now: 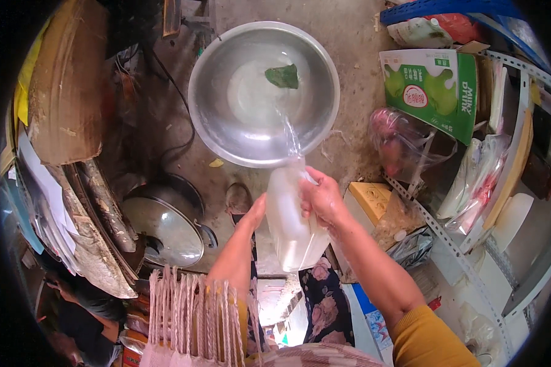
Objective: The person pours water from a container into a large metal bowl containing a white powder, then stirs the mixture by hand to form a thick white paste. The person also handles a small green leaf and several packets of seasoning, adding some contents to the bowl.
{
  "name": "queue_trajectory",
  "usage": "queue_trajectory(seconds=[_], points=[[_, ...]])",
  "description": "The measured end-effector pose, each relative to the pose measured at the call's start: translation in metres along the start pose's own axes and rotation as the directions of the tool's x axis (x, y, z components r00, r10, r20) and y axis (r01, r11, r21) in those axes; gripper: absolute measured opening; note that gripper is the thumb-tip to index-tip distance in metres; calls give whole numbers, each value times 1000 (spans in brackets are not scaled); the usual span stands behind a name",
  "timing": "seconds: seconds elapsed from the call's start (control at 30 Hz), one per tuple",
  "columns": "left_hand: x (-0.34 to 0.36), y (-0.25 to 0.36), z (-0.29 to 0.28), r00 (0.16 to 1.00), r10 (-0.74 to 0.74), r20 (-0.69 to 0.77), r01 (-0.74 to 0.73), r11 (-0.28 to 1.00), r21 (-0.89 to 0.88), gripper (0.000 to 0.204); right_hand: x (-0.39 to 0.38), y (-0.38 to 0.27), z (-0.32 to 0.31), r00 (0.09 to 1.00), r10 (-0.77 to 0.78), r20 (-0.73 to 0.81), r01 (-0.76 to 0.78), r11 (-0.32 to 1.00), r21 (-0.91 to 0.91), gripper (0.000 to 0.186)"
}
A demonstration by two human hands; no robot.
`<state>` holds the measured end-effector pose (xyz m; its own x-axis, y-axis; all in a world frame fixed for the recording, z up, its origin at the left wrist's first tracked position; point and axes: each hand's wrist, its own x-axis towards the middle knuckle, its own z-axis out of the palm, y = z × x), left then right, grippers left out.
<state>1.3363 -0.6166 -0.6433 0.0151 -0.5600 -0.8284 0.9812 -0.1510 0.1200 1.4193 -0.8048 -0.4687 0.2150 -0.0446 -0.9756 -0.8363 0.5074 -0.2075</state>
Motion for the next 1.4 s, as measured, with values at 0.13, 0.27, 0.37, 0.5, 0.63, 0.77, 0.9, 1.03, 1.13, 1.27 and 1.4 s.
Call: queue_trajectory(seconds=[0.13,0.27,0.37,0.5,0.63,0.77,0.9,1.03,1.13,1.27,1.4], points=[[1,-7,1,1000,-3,-19,2,999,-39,44,24,-2,-11,998,46,39,-51,991,123,26],[0,-20,2,993,-77,-90,72,996,-61,52,39,-7,-15,983,113,146,-148,956,253,14],[21,-62,-22,988,-121,-92,104,980,-169,51,38,-21,-3,983,166,79,-180,957,230,16],[25,-74,-28,991,-110,-74,94,977,-189,51,44,-30,-3,975,207,83,-222,937,271,11],[17,-57,-17,993,-108,-54,96,977,-191,52,40,-44,-1,982,173,76,-188,942,278,7],[6,-31,1,992,-87,-94,72,986,-148,50,37,-55,1,984,166,70,-180,938,297,7],[-2,-23,8,987,-110,-116,89,980,-176,48,43,-57,4,978,191,83,-206,943,262,8],[-21,3,33,957,-183,-225,164,982,-97,43,48,-57,-2,973,198,118,-223,940,258,8],[-16,-7,31,967,-157,-200,121,976,-183,41,49,-58,-1,972,197,130,-224,944,242,10],[-12,-15,29,982,-129,-135,109,983,-146,40,60,-53,-11,969,207,135,-238,932,275,17],[-11,-26,29,978,-130,-162,105,982,-156,41,61,-52,-14,967,226,117,-251,926,284,17]])
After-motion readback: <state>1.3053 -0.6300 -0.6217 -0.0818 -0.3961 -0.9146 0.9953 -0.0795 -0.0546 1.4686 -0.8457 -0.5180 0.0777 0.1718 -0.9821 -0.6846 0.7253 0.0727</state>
